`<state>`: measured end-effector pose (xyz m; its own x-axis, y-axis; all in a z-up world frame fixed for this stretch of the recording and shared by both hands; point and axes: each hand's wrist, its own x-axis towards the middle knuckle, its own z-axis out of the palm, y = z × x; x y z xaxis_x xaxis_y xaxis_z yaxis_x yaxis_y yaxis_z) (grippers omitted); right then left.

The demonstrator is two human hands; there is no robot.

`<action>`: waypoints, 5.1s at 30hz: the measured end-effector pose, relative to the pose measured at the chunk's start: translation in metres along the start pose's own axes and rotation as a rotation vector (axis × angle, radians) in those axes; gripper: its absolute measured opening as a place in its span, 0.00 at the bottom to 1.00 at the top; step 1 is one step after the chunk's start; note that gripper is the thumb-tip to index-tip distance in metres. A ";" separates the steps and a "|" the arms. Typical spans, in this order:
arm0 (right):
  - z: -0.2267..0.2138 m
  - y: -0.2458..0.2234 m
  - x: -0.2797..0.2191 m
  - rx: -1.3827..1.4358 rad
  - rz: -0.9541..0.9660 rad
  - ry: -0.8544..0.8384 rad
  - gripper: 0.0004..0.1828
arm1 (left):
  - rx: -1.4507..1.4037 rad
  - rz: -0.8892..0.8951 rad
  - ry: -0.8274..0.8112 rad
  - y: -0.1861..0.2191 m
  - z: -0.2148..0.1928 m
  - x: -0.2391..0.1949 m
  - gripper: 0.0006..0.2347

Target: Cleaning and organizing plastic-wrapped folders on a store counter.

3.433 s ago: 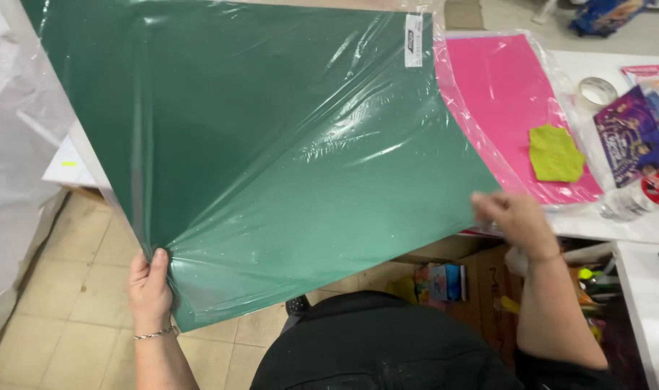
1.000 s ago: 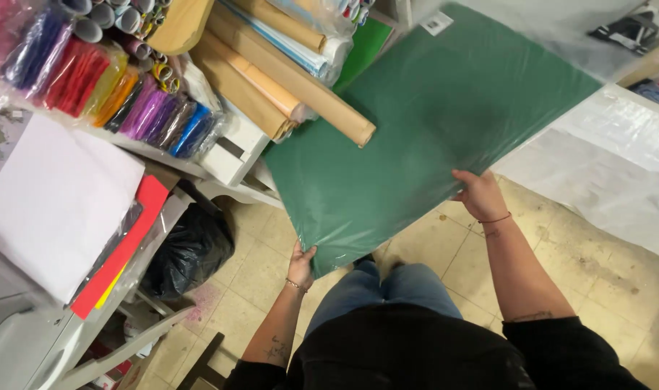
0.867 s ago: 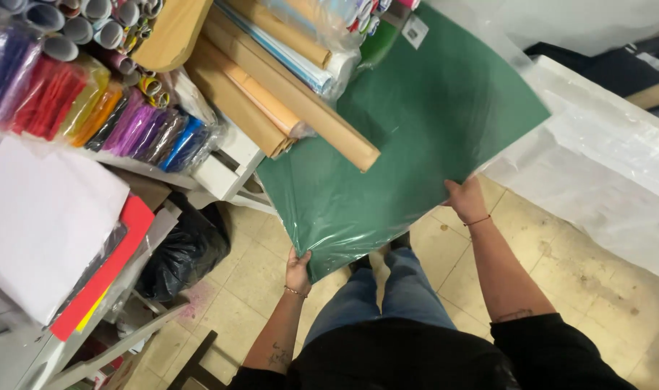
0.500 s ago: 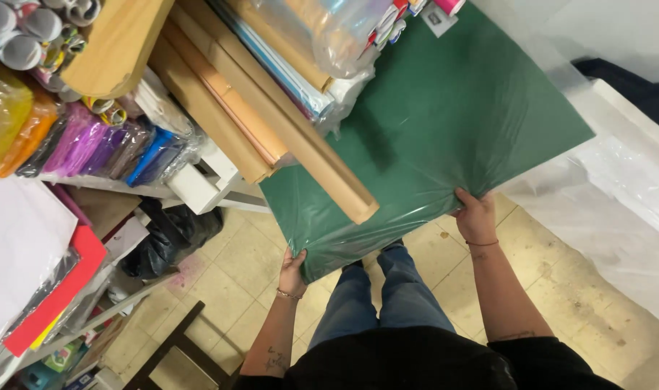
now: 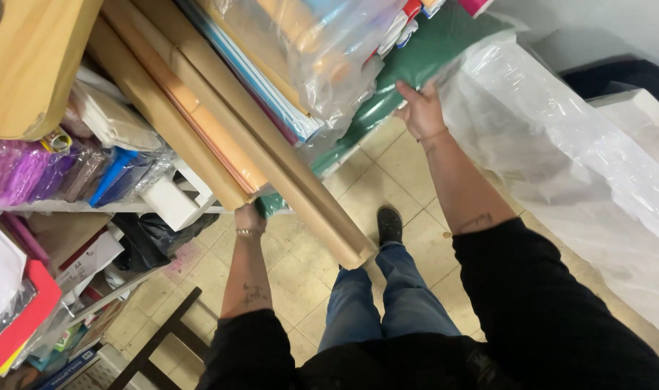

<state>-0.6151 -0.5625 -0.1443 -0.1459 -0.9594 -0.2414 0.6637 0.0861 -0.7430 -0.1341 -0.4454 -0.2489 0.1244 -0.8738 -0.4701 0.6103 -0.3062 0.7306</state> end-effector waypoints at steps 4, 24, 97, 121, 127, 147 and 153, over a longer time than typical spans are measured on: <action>-0.030 0.028 0.052 -0.312 0.202 0.052 0.26 | -0.198 -0.034 -0.297 0.005 -0.001 0.027 0.15; -0.114 0.132 -0.132 -0.640 0.630 0.012 0.18 | -0.127 -0.303 0.246 0.002 0.079 -0.001 0.17; 0.656 0.544 -1.174 -0.532 0.018 -3.693 0.25 | 0.205 0.437 2.039 0.118 -0.403 -1.051 0.13; 0.676 0.722 -1.683 0.109 0.182 -3.550 0.15 | 0.358 -0.404 2.615 0.112 -0.584 -1.274 0.10; 0.659 0.830 -1.879 0.748 -0.381 -3.137 0.23 | -0.290 -0.673 2.644 0.183 -0.594 -1.286 0.06; 0.690 0.778 -1.873 1.282 -0.463 -3.323 0.23 | 0.140 -1.349 3.154 0.241 -0.606 -1.391 0.05; 0.682 0.783 -1.857 1.231 -0.155 -3.253 0.10 | 0.242 -1.020 3.196 0.233 -0.585 -1.420 0.06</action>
<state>0.6761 1.1033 0.1484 -0.5650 0.7095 0.4211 0.5687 0.7047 -0.4243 0.2891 0.9449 0.2997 -0.1268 0.7190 0.6833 0.9594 -0.0861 0.2685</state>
